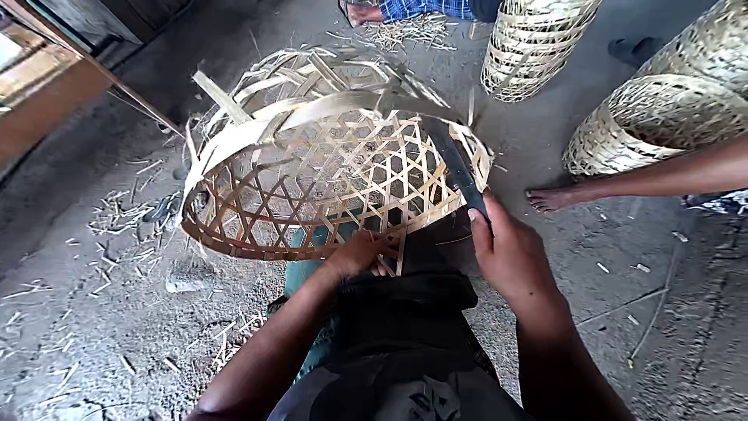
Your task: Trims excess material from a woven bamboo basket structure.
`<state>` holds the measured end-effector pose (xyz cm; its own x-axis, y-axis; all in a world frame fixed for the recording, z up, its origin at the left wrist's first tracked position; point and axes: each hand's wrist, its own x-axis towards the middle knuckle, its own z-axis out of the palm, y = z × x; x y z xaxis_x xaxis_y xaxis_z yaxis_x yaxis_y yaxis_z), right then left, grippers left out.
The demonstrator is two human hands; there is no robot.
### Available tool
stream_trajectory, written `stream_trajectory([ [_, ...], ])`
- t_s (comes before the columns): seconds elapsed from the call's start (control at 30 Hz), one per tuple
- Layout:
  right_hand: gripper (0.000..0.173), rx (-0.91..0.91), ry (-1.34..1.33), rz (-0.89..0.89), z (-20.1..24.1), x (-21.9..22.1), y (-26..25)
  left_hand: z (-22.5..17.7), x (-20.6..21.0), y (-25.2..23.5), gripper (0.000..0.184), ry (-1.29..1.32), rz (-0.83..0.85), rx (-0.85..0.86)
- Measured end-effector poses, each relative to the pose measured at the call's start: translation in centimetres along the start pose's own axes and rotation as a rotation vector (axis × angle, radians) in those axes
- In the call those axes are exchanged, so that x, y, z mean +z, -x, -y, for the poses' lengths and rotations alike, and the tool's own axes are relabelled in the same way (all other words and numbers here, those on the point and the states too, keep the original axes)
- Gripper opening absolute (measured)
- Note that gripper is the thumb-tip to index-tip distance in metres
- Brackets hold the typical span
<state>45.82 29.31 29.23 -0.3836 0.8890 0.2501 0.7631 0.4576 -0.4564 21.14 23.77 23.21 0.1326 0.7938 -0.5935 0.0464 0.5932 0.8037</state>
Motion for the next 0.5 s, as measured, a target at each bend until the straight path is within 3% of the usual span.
stream_trajectory([
  [0.17,0.044,0.019,-0.083,-0.062,-0.7,0.7,0.7,0.6,0.0,-1.2,0.033,0.127,0.103,0.066],
  [0.33,0.049,0.069,-0.334,0.167,-1.7,2.8,2.3,2.6,-1.3,-3.4,0.030,0.345,0.207,0.133],
  [0.5,0.046,0.095,-0.336,0.361,-1.5,6.6,3.9,2.8,-1.2,-3.5,0.020,0.390,0.194,0.114],
])
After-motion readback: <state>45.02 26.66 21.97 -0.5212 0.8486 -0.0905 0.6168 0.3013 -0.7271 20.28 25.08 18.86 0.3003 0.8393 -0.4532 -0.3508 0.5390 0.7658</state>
